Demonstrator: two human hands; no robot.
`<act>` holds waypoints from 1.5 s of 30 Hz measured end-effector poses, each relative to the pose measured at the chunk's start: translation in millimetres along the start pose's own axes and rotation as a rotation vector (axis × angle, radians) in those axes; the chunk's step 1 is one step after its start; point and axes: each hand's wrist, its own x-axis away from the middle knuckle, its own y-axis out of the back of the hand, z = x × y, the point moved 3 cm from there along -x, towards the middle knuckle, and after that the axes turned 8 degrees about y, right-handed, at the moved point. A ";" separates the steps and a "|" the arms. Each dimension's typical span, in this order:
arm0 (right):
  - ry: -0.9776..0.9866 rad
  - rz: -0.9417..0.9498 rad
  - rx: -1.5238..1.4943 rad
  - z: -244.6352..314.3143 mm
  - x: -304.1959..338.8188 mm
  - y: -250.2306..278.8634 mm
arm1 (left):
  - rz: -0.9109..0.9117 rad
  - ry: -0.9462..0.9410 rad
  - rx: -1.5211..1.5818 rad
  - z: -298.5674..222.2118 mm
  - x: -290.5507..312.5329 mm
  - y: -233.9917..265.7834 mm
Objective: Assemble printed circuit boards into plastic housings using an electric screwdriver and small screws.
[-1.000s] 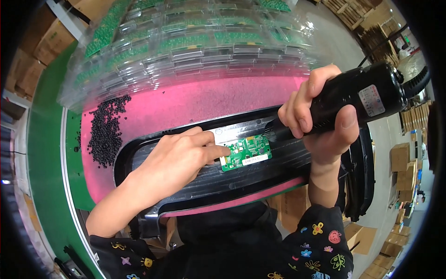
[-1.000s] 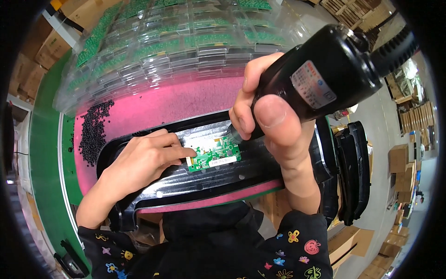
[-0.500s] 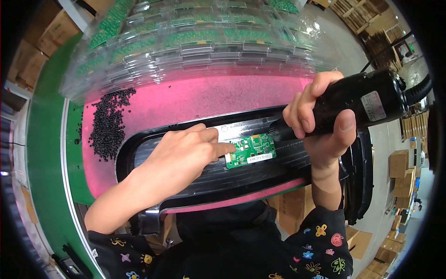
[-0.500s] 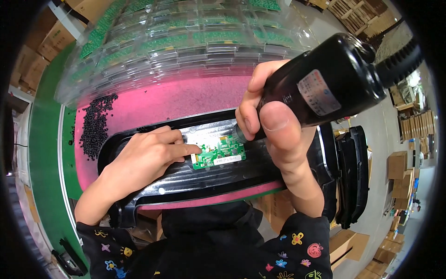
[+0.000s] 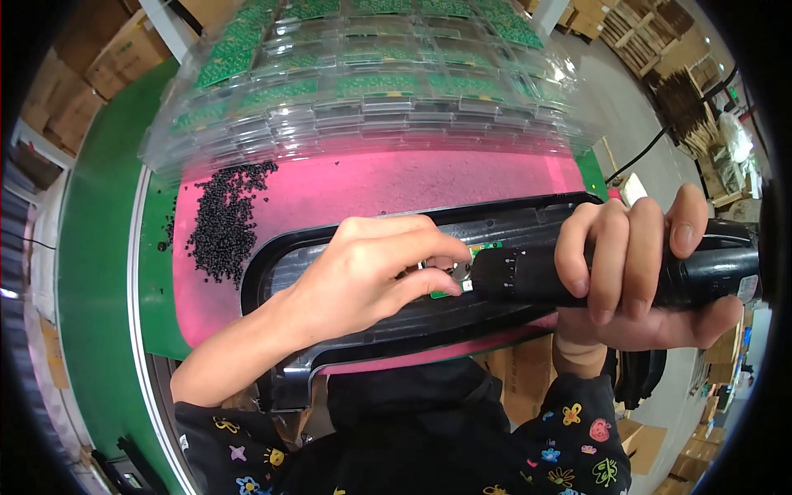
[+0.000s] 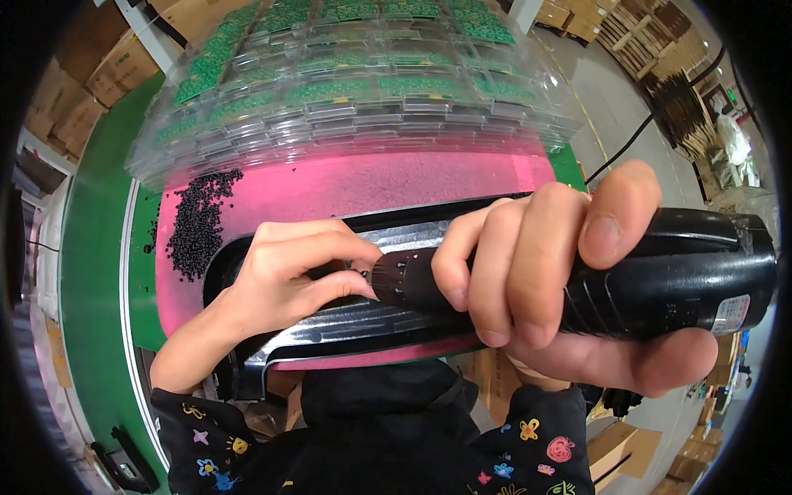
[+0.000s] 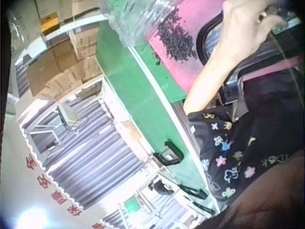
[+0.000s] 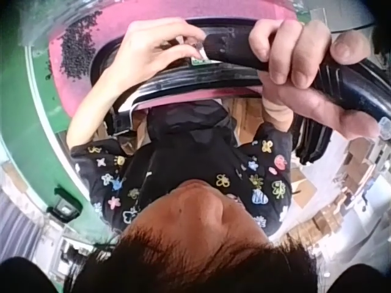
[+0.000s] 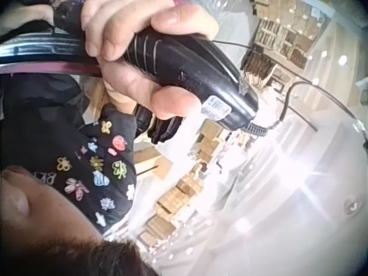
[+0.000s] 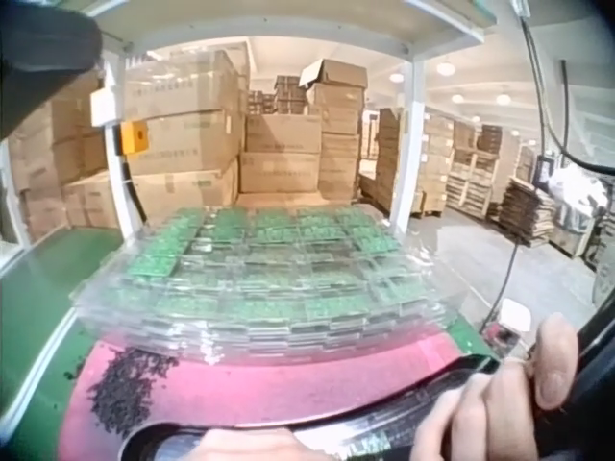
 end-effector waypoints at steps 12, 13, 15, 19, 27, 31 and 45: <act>-0.290 0.033 0.455 -33.3 4.2 -1.3 | -0.110 0.070 -0.541 0.4 6.5 8.9; -0.292 0.055 0.434 -40.4 4.5 1.1 | -0.140 0.107 -0.519 1.7 5.7 10.5; -0.321 0.072 0.405 -48.2 7.5 6.3 | -0.122 0.136 -0.512 7.6 4.5 9.7; -0.340 0.068 0.393 -52.4 9.5 7.6 | -0.104 0.179 -0.497 10.3 4.2 8.8; -0.328 0.109 0.351 -59.2 12.1 8.9 | -0.080 0.162 -0.526 7.9 5.6 8.6; -0.341 0.105 0.351 -61.5 10.7 6.6 | -0.057 0.166 -0.533 7.9 5.6 9.5; -0.301 0.085 0.356 -54.2 14.6 6.3 | 0.077 0.218 -0.456 14.5 6.2 2.2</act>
